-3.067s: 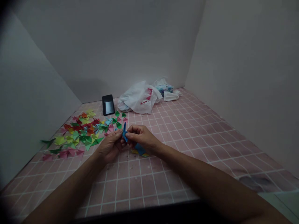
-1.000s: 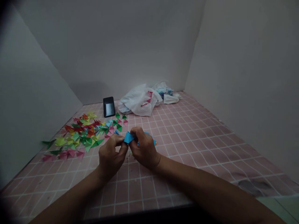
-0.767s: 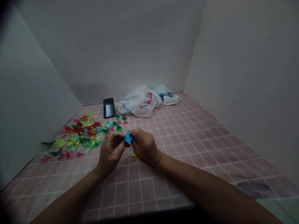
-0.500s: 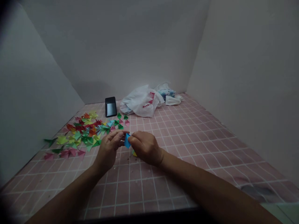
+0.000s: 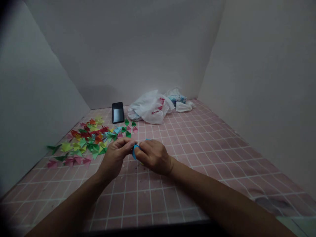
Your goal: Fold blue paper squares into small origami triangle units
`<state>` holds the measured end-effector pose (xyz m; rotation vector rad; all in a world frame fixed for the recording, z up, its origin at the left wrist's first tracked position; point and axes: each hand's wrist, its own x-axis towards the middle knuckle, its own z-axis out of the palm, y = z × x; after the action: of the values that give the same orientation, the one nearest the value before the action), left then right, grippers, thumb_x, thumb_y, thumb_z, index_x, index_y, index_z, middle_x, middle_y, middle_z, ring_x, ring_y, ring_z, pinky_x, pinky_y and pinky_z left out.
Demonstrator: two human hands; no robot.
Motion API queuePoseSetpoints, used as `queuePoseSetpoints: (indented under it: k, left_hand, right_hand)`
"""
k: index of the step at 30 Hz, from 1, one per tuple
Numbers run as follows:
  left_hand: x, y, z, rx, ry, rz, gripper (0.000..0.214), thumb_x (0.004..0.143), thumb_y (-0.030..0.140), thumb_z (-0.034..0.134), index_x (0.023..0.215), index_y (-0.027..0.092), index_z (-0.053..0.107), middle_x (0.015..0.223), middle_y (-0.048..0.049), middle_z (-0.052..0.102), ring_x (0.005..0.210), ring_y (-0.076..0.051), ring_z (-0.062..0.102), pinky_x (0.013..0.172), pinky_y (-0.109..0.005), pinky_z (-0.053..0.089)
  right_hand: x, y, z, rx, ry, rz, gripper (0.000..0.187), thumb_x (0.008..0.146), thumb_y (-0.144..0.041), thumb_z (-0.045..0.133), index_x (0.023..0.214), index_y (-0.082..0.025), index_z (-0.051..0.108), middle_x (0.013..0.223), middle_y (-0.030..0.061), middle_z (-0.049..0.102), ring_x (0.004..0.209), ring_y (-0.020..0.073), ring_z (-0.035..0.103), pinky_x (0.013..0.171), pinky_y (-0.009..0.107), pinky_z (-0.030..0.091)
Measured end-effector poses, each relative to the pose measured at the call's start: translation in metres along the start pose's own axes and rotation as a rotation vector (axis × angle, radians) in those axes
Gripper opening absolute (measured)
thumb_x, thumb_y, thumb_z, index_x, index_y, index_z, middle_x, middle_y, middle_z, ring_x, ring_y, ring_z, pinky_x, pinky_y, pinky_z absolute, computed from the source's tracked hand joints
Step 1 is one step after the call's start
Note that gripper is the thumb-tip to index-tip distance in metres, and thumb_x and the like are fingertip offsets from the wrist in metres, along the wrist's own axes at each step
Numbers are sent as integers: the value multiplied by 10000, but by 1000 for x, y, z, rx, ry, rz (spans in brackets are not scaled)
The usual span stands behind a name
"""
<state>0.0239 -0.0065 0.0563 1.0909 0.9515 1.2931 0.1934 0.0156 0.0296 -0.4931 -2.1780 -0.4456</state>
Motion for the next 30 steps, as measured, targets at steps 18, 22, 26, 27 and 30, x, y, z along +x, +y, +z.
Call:
queuePoseSetpoints:
  k: [18, 22, 26, 27, 30]
  left_hand:
    - [0, -2, -3, 43, -59, -37, 271, 680, 375, 818, 681, 130, 701, 652, -7, 638, 645, -125, 559, 659, -253, 454]
    - [3, -4, -6, 76, -66, -36, 282, 699, 390, 806, 681, 134, 688, 644, 3, 613, 626, -109, 522, 634, -239, 422]
    - [6, -7, -9, 76, -74, -46, 280, 706, 389, 802, 672, 140, 678, 641, 4, 617, 617, -110, 533, 632, -244, 436]
    - [6, -7, -10, 78, -71, -48, 277, 707, 387, 802, 675, 141, 679, 646, 2, 623, 620, -113, 543, 638, -247, 444]
    - [8, -8, -14, 98, -58, -40, 260, 715, 376, 797, 688, 144, 682, 655, 0, 635, 632, -120, 564, 654, -258, 462]
  right_hand:
    - [2, -3, 7, 73, 150, 72, 100, 1008, -164, 467, 1084, -198, 522, 686, 10, 635, 591, 162, 587, 557, 270, 426]
    - [0, -5, 11, 126, 148, 183, 85, 973, -160, 494, 1037, -214, 513, 670, -2, 630, 560, 156, 589, 559, 270, 426]
    - [1, -4, 10, 128, 122, 230, 78, 966, -181, 482, 1020, -199, 534, 702, 23, 672, 582, 164, 622, 565, 271, 425]
    - [1, -3, 10, 117, 109, 248, 82, 961, -183, 479, 1007, -191, 546, 701, 28, 678, 582, 166, 624, 563, 272, 417]
    - [-2, 1, 12, 91, 28, 315, 126, 927, -165, 476, 838, -189, 562, 615, 21, 643, 522, 157, 581, 533, 274, 364]
